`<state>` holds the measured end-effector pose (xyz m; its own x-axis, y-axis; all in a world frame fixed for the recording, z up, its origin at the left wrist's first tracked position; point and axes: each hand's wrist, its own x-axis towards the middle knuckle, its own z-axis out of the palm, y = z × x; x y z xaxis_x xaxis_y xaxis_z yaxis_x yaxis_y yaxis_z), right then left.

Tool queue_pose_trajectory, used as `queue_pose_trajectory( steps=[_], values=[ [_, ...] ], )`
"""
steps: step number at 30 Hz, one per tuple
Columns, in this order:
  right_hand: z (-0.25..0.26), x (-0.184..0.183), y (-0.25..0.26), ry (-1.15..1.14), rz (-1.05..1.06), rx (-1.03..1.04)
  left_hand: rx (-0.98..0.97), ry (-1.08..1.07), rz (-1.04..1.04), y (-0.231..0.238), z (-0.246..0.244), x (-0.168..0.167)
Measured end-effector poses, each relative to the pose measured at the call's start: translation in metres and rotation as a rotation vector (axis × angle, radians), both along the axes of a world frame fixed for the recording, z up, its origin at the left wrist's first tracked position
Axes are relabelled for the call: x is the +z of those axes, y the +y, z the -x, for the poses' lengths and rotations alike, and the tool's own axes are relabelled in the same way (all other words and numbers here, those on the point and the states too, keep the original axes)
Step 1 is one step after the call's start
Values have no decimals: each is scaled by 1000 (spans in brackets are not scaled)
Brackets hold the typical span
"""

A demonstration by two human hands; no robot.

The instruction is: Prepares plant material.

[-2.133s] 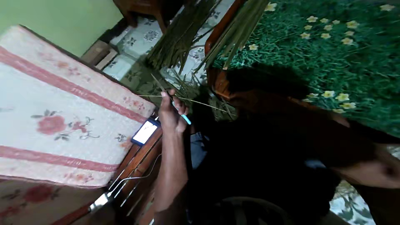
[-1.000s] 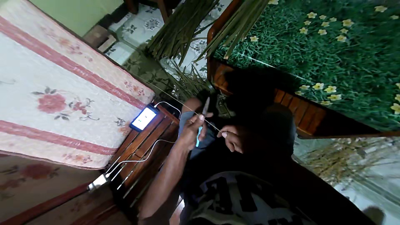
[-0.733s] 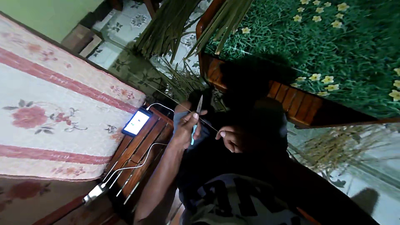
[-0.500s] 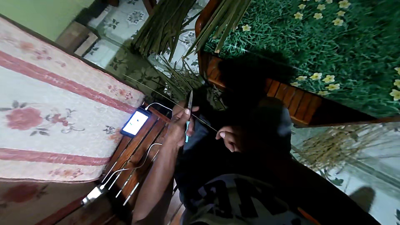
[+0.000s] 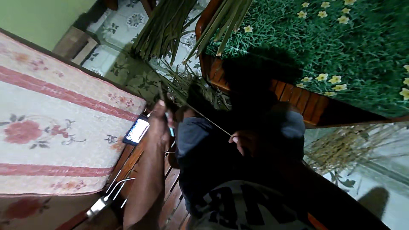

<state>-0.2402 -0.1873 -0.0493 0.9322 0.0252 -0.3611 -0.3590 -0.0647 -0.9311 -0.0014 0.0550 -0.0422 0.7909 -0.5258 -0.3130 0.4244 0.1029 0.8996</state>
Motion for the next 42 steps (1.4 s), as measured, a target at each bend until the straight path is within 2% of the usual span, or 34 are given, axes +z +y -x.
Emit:
queue_pose_trajectory(
  steps=[4, 5, 9, 14, 18, 23, 29, 32, 37, 42],
  values=[
    [-12, 4, 0, -21, 38, 32, -470, 4, -47, -36, 79, -15],
    [-13, 3, 0, -13, 35, 46, -503, 9, -11, -40, 85, -15],
    [-8, 0, -5, -1, -14, 86, -260, 83, 98, -32, 56, -13],
    [-10, 3, -8, 4, -29, 139, -515, 60, -2, -30, 63, -3],
    [-9, 1, -8, 8, -35, 147, -283, 82, 74, -27, 38, 0],
    [-8, 2, -15, -9, 41, 201, -421, 91, -22, -35, 46, 6],
    [5, -8, -23, -140, 178, 116, -100, 1, 54, -14, -11, 25],
    [3, -4, -22, -153, 214, 108, -137, 9, 82, -16, -9, 22],
    [-1, 8, -21, -65, 185, 110, -325, 57, 12, -31, 20, 13],
    [6, 0, -24, -62, 140, 109, -217, 21, 35, -27, 11, 12]
  ],
)
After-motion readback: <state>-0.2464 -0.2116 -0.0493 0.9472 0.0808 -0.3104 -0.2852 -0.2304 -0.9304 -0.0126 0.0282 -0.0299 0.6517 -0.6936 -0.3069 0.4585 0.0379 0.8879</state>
